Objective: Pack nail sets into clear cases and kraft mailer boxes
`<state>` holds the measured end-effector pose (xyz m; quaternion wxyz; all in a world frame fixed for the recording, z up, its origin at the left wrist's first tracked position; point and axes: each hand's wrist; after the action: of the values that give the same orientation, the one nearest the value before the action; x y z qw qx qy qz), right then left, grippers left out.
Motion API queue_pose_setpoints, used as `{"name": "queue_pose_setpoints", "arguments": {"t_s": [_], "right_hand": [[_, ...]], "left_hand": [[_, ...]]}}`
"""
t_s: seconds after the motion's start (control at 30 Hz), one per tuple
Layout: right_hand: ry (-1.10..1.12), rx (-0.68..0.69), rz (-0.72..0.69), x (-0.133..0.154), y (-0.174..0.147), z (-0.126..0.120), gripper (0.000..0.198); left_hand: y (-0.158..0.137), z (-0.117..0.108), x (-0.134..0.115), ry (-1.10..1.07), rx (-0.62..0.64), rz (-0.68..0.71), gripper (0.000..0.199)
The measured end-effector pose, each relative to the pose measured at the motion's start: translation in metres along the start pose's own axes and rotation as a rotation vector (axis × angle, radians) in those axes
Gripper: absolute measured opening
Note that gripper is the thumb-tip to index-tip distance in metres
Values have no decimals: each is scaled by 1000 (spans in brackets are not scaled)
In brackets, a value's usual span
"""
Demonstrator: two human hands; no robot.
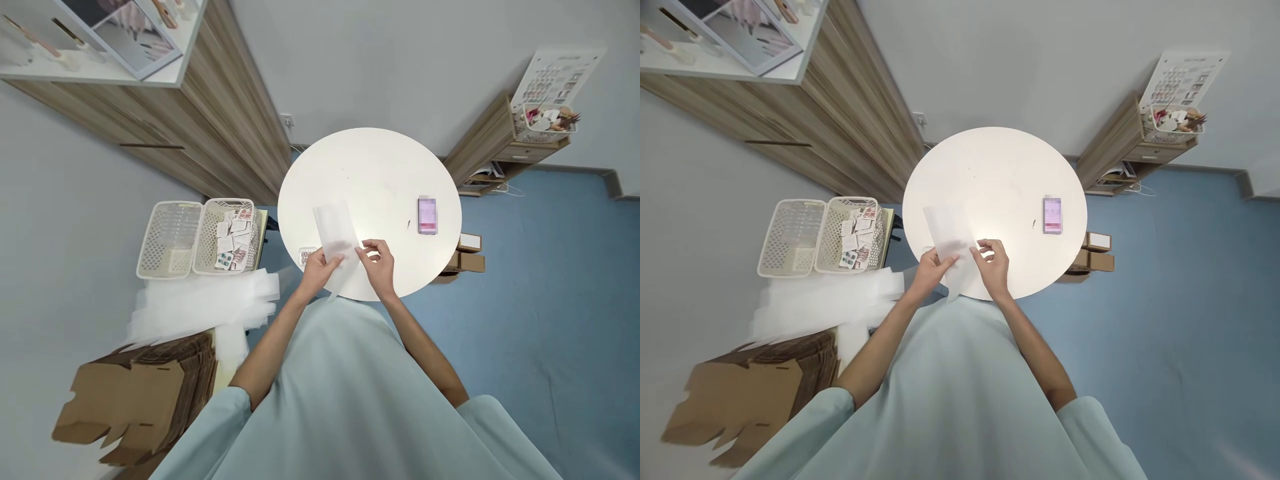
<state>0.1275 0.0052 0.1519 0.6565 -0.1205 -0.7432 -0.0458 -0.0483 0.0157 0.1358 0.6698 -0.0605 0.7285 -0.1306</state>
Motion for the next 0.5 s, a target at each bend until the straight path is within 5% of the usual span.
{"name": "queue_pose_setpoints", "arguments": {"t_s": [0.5], "right_hand": [[24,34,-2,-15,11,-38,35]], "left_hand": [[4,34,-9,132,50,-18,52]]}}
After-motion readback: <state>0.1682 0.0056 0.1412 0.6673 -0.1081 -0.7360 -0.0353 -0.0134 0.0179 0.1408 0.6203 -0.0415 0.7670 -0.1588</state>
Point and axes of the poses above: each hand's wrist, its own y-axis towards the middle knuckle, its own z-axis out of the palm, x = y × z, and after that the axes turned 5 degrees about y, right-handed
